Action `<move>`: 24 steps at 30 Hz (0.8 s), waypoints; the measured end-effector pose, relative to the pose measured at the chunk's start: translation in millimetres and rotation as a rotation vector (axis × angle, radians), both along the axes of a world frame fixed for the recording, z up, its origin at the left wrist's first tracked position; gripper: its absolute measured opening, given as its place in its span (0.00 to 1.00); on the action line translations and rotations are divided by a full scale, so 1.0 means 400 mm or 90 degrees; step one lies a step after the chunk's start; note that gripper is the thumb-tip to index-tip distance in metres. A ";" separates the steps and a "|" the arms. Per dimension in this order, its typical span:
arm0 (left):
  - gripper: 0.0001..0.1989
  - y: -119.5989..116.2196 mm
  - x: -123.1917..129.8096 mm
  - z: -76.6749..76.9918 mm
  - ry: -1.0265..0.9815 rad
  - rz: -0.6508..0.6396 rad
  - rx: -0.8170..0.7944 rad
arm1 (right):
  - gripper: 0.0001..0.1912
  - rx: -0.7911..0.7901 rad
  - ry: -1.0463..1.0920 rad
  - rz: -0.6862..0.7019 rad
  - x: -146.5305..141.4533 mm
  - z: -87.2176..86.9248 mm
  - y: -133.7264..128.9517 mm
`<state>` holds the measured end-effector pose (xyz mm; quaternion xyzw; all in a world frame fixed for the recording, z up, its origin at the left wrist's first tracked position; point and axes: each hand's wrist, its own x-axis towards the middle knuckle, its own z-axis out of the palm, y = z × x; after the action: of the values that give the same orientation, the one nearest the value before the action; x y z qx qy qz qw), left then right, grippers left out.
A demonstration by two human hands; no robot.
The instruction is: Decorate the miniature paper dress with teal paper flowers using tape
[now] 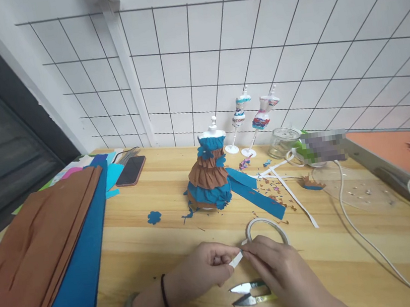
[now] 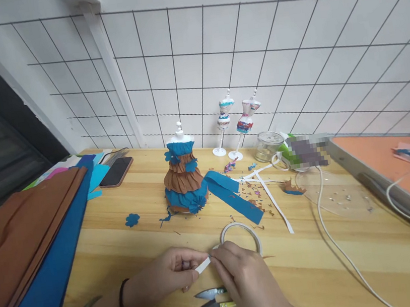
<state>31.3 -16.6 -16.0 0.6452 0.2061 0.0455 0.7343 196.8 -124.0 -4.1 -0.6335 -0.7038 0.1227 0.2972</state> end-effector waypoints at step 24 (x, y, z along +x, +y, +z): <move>0.16 -0.003 -0.011 0.017 0.021 -0.071 0.070 | 0.17 -0.084 0.414 -0.314 0.102 0.008 0.028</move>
<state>27.1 -17.6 -9.1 0.6956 0.1791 0.0050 0.6957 237.7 -112.7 -0.7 -0.7290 -0.3911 0.2863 0.4833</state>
